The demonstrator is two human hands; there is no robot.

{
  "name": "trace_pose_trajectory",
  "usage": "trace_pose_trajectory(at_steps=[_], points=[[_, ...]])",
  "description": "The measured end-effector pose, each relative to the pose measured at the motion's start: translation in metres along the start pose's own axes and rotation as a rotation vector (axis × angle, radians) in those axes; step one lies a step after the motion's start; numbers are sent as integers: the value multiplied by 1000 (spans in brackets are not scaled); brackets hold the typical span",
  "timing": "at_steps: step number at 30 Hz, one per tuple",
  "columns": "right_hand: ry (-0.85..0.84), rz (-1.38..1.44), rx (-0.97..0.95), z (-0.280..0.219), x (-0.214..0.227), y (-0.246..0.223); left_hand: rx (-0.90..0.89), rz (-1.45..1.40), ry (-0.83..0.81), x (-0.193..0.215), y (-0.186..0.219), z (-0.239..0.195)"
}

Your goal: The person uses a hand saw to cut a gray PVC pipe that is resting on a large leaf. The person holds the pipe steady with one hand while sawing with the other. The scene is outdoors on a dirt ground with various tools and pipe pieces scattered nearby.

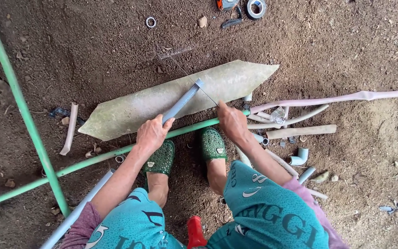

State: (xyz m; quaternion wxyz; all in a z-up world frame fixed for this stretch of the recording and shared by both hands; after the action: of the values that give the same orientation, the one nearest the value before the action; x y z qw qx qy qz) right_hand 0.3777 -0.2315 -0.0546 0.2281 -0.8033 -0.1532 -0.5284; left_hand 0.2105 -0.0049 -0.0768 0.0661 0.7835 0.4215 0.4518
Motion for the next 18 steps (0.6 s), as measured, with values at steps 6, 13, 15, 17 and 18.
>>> trace_pose_trajectory(at_steps=[6, 13, 15, 17, 18], points=[[-58, 56, -65, -21, -1, 18, 4, -5, 0, 2, 3, -3], [-25, -46, 4, 21, -12, -8, 18, -8, 6, 4, 0, -1], [-57, -37, -23, 2, -8, 1, 17, -3, 9, 4, 2, -2], [-57, 67, -54, -26, 7, 10, 24, -30, 8, 5, 2, -3], [-61, 66, -50, -29, 6, 13, 28, -32, 8, 5, 1, -2]])
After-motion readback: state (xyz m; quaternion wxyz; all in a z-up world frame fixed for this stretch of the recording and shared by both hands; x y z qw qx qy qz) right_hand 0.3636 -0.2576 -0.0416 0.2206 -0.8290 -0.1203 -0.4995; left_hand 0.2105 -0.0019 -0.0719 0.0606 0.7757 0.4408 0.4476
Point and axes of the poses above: each hand's wrist, its own z-axis towards the middle knuckle, its own x-axis out of the back of the hand, y = z × x, the point moved 6 cm from there along z, towards the middle knuckle, and after that the axes turned 5 degrees about -x, right-handed, at the moved point
